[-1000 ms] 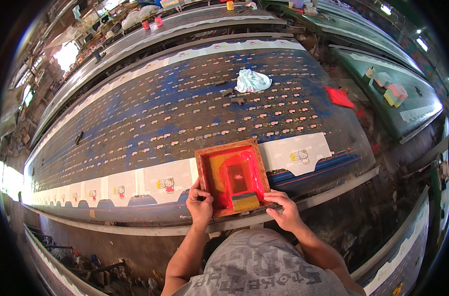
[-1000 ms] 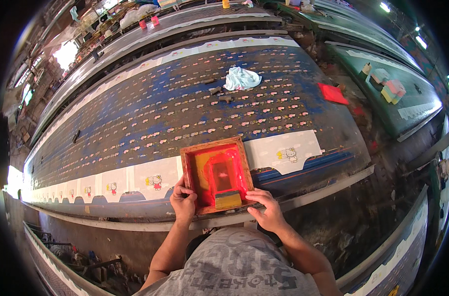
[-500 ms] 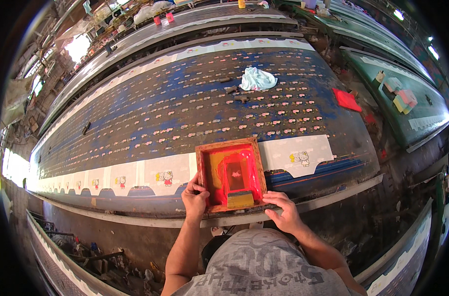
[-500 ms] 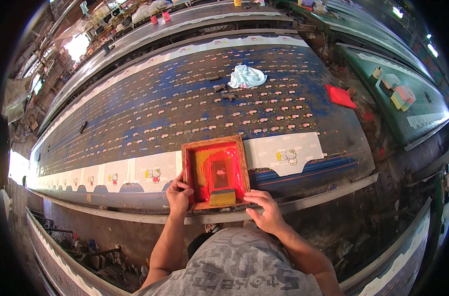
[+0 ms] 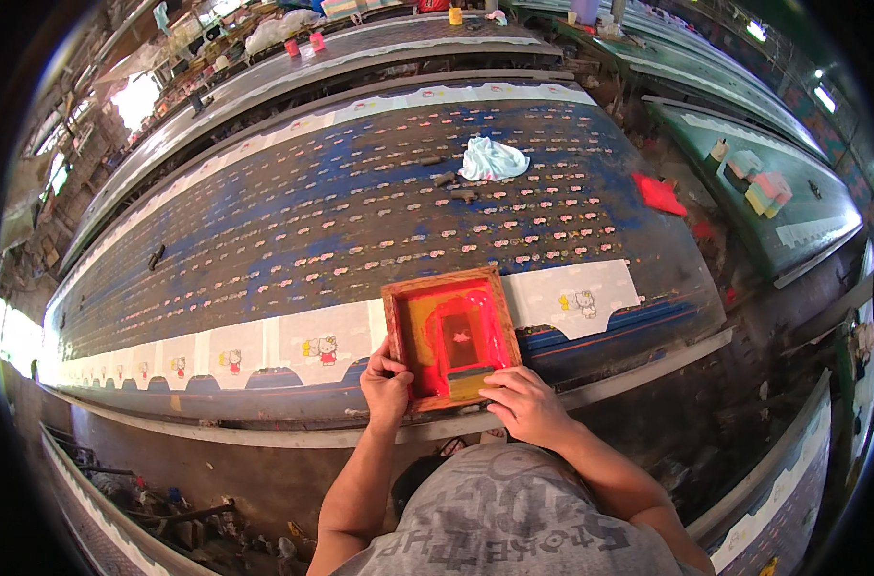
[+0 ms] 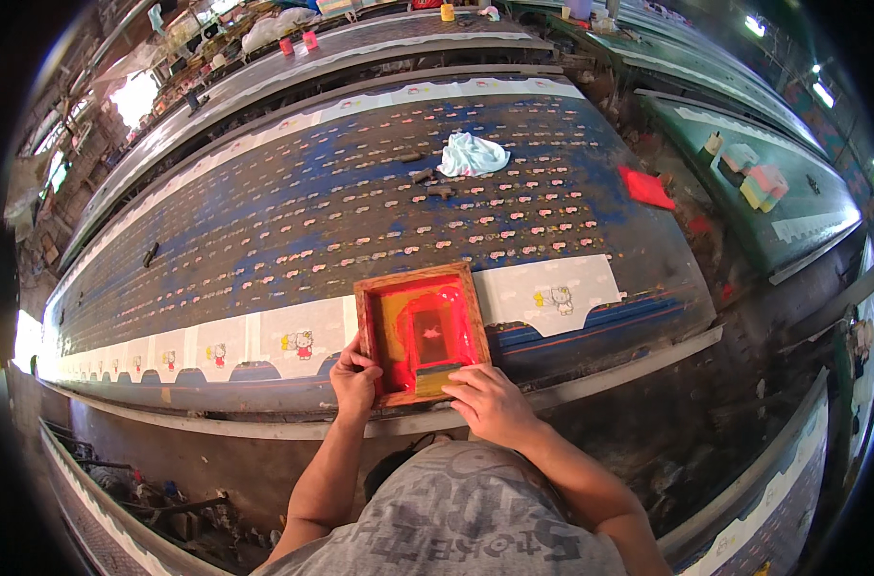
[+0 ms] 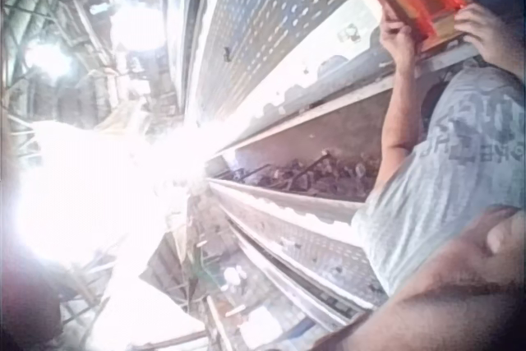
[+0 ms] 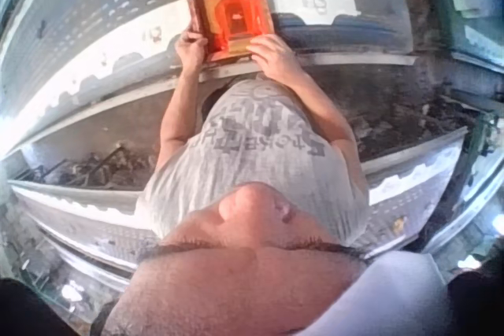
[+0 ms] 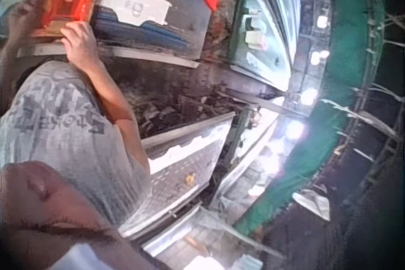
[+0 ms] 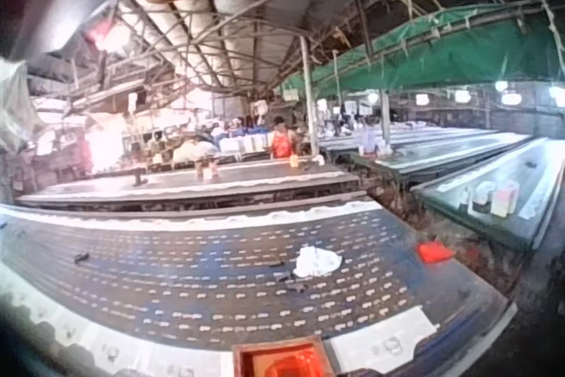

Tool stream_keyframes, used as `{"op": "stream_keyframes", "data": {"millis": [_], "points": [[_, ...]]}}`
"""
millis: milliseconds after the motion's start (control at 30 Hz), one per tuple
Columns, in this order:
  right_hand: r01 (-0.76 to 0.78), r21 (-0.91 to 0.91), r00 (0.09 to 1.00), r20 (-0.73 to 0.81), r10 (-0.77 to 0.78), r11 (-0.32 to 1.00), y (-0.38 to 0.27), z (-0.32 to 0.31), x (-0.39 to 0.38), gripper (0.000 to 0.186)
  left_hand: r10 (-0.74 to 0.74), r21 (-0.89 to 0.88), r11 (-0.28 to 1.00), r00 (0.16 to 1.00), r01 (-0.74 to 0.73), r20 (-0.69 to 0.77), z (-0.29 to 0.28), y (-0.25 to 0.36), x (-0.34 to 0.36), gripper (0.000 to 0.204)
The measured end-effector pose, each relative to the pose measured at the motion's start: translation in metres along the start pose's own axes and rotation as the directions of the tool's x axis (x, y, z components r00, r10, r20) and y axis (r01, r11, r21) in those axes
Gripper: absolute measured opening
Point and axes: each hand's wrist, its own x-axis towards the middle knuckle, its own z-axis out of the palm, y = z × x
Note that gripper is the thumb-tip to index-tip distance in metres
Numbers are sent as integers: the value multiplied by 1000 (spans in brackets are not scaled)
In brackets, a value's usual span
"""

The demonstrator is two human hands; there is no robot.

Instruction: The person holds a wooden screen printing frame and repeatedly rubs a red squeegee across the mesh to spread red ink. The person then walks through the factory floor area.

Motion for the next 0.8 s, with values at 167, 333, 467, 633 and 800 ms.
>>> {"op": "stream_keyframes", "data": {"millis": [167, 333, 467, 633, 800], "points": [[14, -162, 995, 95, 2, 987, -2, 13, 20, 35, -26, -11, 1000, 1000, 26, -9, 4, -2, -2, 24], [-40, -154, 992, 115, 58, 987, -1, 13, 36, 41, -53, 15, 998, 999, 53, -14, 9, 7, -6, 23], [-25, -93, 984, 174, 40, 995, 9, 16, 44, 40, -11, 67, 998, 1000, 11, 1, 7, 0, -7, 22], [-66, -55, 940, 332, 80, 996, 28, 3, 72, 38, 8, 80, 997, 1000, -6, -18, 10, 10, -7, 17], [-36, -41, 965, 257, 46, 998, 62, 11, 106, 38, -37, -110, 993, 999, 33, -32, 6, 3, -2, 20]]}}
